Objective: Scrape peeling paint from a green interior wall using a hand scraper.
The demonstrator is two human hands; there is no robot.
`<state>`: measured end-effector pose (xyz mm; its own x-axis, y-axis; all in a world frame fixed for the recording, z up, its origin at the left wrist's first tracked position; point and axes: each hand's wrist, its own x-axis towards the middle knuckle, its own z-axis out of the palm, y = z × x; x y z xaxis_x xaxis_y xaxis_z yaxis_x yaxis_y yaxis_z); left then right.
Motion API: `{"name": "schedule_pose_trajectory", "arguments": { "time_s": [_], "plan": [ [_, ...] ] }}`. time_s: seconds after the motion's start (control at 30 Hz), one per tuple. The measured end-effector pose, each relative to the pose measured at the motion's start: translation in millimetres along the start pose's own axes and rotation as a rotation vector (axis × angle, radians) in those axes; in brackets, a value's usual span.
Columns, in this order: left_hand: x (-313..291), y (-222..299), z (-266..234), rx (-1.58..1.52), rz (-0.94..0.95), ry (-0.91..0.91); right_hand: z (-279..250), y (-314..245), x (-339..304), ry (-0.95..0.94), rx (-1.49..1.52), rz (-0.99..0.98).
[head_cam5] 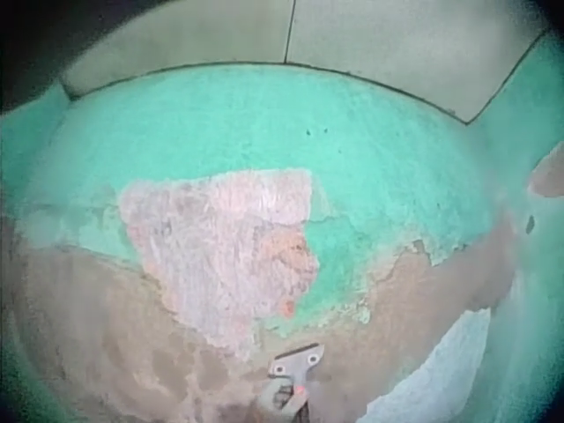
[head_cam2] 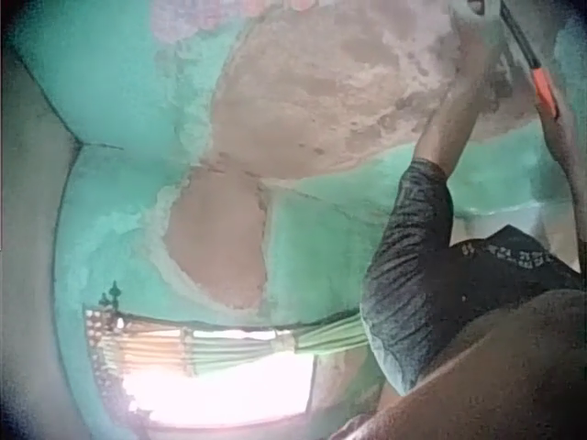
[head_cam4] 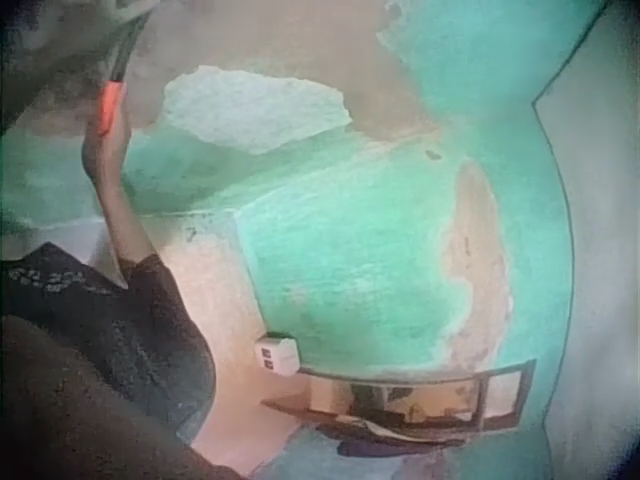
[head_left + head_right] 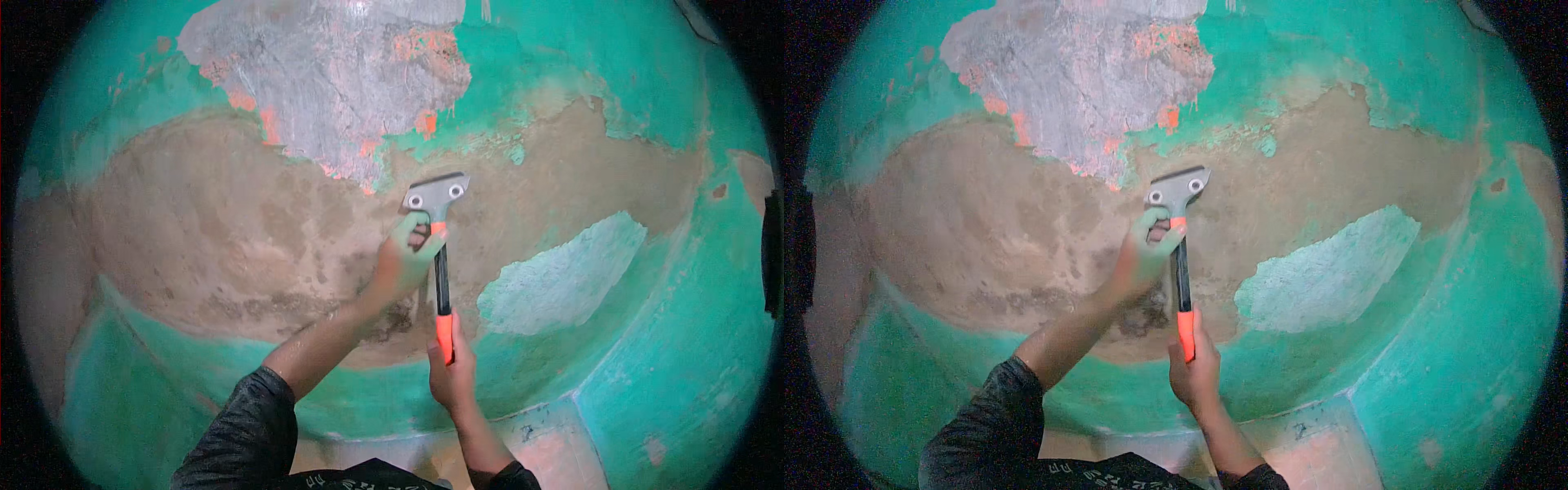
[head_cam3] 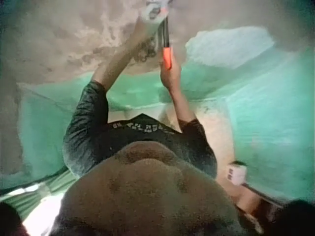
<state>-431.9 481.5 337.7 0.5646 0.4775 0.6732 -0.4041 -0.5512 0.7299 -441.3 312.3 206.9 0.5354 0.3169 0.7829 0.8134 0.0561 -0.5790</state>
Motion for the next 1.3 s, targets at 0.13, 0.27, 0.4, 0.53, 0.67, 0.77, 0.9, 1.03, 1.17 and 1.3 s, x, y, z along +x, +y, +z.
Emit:
{"name": "schedule_pose_trajectory", "arguments": {
  "time_s": [0.13,0.27,0.4,0.53,0.67,0.77,0.9,1.03,1.17,1.3],
  "plan": [
    [49,26,-7,-0.009,0.118,-0.086,-5,-28,46,-0.031,0.28,0.266],
    [81,54,-10,0.099,0.208,-0.054,-14,-59,90,-0.046,0.488,0.421],
    [108,76,-7,0.289,0.324,-0.002,-18,-49,117,0.046,0.252,0.262],
    [123,88,1,0.481,0.321,0.053,-17,-54,132,0.204,-0.072,0.045],
    [122,95,9,0.518,0.321,0.128,-18,-76,135,0.238,-0.268,-0.01],
    [123,99,-2,0.604,0.437,0.141,-25,-76,137,0.281,-0.29,-0.075],
    [130,99,-52,0.737,0.568,0.064,-33,-93,139,0.288,-0.275,-0.068],
    [145,99,-103,1.049,1.026,0.285,-45,-107,147,0.246,-0.381,-0.033],
    [165,101,-149,1.17,1.205,0.418,-56,-130,146,0.212,-0.368,-0.013],
    [177,99,-187,1.29,1.168,0.515,-55,-139,153,0.223,-0.424,-0.007]
  ]
}}
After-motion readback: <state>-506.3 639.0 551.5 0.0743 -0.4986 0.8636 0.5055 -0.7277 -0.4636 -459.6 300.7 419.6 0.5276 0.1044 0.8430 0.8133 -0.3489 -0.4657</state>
